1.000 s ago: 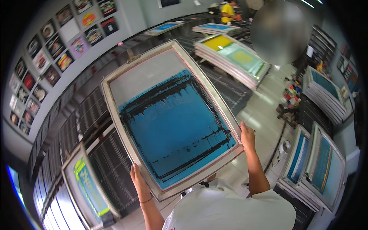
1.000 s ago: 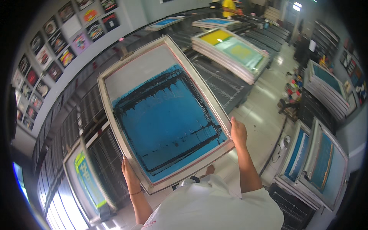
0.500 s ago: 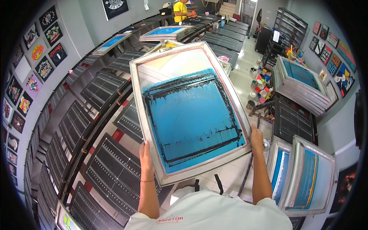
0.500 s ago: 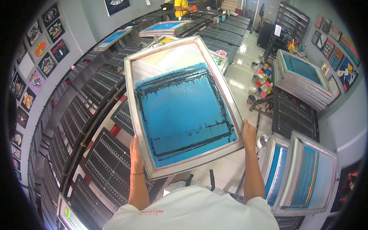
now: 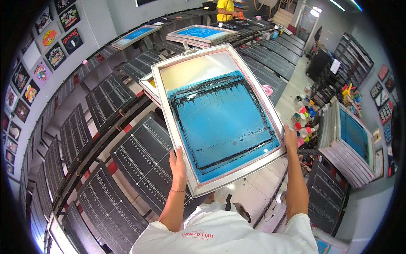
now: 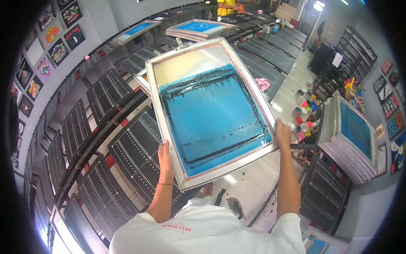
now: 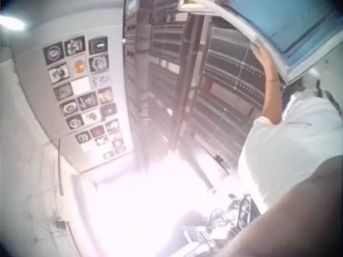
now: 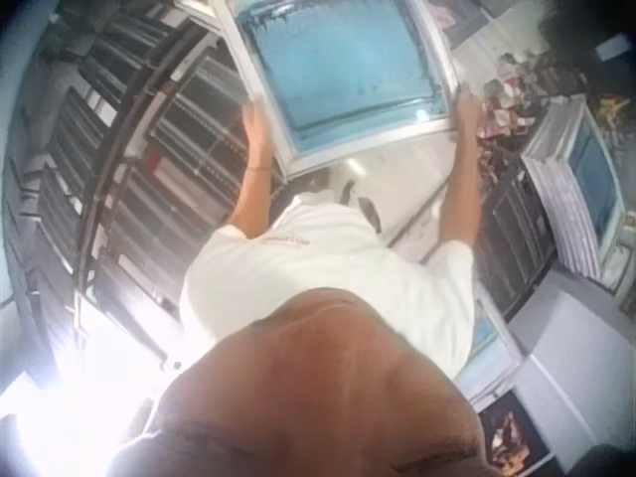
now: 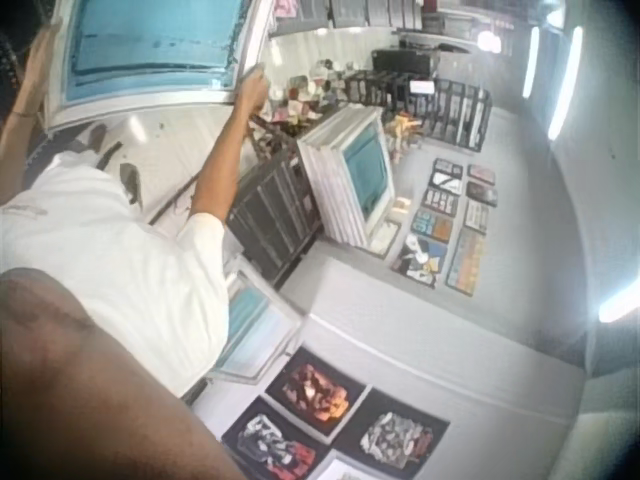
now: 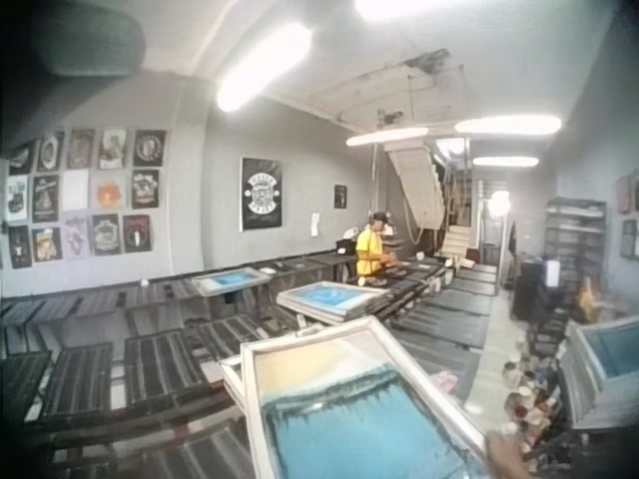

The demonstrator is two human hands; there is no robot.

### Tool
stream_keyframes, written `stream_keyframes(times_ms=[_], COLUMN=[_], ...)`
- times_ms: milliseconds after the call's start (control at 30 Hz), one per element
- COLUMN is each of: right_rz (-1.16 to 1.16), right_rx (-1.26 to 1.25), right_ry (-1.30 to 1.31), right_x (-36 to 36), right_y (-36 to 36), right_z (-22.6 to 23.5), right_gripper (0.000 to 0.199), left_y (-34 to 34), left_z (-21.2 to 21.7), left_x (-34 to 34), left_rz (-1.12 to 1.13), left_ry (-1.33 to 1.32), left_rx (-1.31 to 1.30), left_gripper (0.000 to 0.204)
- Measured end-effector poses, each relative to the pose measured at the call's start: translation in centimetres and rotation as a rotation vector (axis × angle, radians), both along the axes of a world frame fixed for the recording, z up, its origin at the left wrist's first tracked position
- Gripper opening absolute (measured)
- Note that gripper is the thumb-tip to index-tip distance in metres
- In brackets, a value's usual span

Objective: The person picks up a screen frame and then uses a spatula to take white ink from a large container and spread it across the screen mesh before returning to the floor to mix more ink.

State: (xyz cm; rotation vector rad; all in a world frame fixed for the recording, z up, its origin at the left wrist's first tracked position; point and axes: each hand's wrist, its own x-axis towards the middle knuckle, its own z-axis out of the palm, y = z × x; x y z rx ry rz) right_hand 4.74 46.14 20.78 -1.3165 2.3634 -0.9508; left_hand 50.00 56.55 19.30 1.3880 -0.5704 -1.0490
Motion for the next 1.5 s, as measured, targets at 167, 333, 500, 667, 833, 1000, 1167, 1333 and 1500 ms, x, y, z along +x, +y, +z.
stream_keyframes(times_ms=[167, 333, 500, 667, 833, 1000, 1167, 1333, 1500], right_rz=[0.164, 0.297, 0.437, 0.478, 0.514, 0.563, 0.574, 0.590, 0.557], right_rx=[0.075, 0.099, 0.131, 0.105, -0.069, -0.139, -0.174, -0.121, -0.211], right_ry=[-0.012, -0.034, -0.067, -0.127, -0.057, 0.002, -0.031, -0.139, -0.472], right_x=[-1.8, -0.9, -0.1, -1.7, -1.0, -1.8, -1.9, -2.4, -5.6], right_y=[-10.4, -18.8, -23.6, -25.7, -26.5, -27.0, -26.6, -27.3, -27.3], right_z=[-1.6, -2.5, -3.3, -4.9, -5.1, -4.7, -5.1, -6.5, -5.3], right_gripper=[0.068, 0.067, 0.060, 0.054, 0.053, 0.052, 0.049, 0.048, 0.043], left_y=[-4.4, -7.8, -9.4, -9.9, -9.4, -11.3, -10.9, -11.5, -12.2], left_z=[-1.6, -3.2, -3.8, -3.2, -1.9, -0.2, -1.4, -1.6, 0.7], left_x=[-3.3, -6.1, -6.6, -9.1, -11.6, -14.1, -12.8, -12.9, -11.1], left_rz=[0.101, 0.337, 0.439, 0.434, 0.409, 0.414, 0.423, 0.440, 0.548], left_ry=[-0.084, -0.181, -0.233, -0.339, -0.225, -0.248, -0.230, -0.267, -0.863], left_rx=[-0.100, -0.008, -0.007, 0.084, 0.153, 0.201, 0.208, 0.228, 0.449], left_gripper=[0.057, 0.059, 0.039, 0.055, 0.067, 0.078, 0.071, 0.063, 0.061])
